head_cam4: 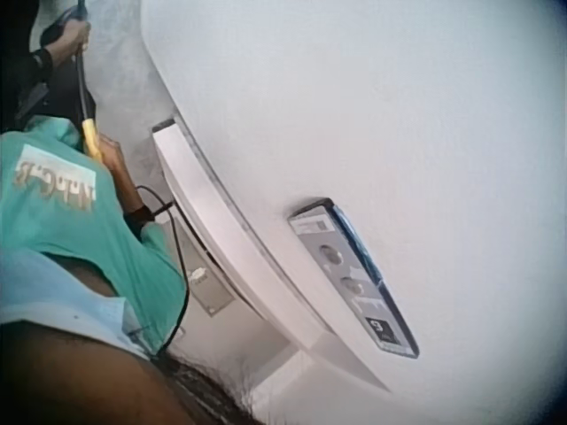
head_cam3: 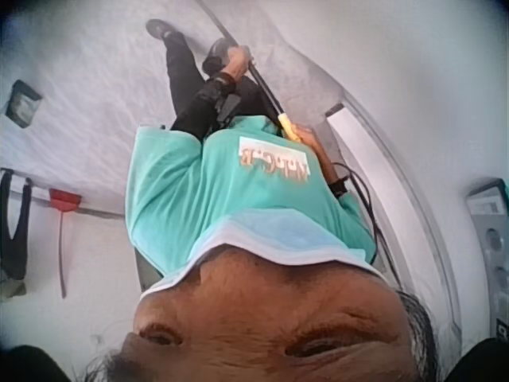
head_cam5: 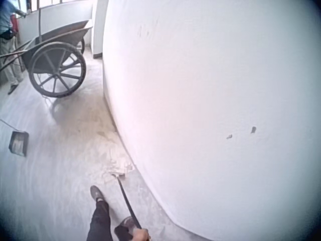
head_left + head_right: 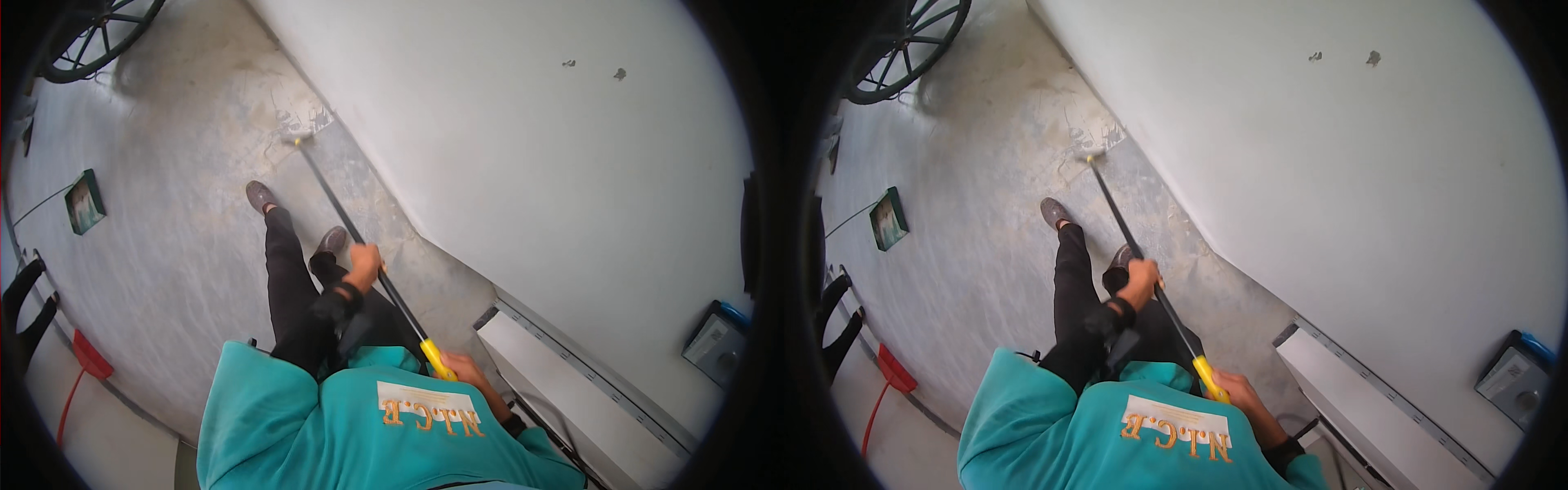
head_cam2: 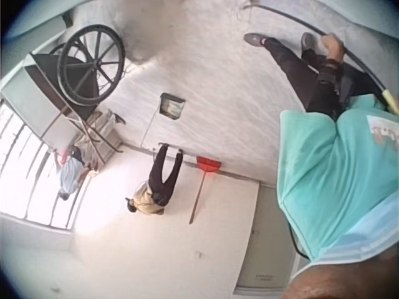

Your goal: Scraping residue or debris off a concrete floor using a long-handled floor scraper.

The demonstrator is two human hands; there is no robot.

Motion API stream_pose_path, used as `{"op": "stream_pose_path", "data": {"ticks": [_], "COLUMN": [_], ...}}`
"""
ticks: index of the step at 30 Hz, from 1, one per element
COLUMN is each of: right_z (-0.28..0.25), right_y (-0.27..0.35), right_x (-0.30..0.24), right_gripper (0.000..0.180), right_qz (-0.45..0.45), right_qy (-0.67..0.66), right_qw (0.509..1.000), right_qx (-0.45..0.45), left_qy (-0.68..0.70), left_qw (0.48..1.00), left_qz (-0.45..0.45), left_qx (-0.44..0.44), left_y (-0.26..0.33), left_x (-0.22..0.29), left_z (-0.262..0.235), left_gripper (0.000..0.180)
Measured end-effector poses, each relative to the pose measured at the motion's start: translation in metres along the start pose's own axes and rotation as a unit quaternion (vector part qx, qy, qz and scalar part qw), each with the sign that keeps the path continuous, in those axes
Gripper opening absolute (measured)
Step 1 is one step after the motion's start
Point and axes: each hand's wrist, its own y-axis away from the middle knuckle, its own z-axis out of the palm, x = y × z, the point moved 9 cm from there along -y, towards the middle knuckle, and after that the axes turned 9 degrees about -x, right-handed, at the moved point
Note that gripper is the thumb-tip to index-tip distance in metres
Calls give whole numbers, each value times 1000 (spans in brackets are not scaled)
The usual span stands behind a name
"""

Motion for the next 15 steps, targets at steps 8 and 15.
{"op": "stream_pose_path", "data": {"ticks": [8,15], "right_z": [0,24], "right_y": [-3,-8], "right_x": [-23,-35], "right_gripper": [31,34], "right_qz": [-10,17], "right_qy": [69,20], "right_qw": [998,997], "right_qx": [-2,-71], "left_qy": [-167,-526], "left_qw": [966,768], "left_qz": [158,326], "left_qx": [-119,-164], "left_y": [-29,-92], "left_x": [28,-4], "left_z": [12,2], "left_gripper": [22,19]}}
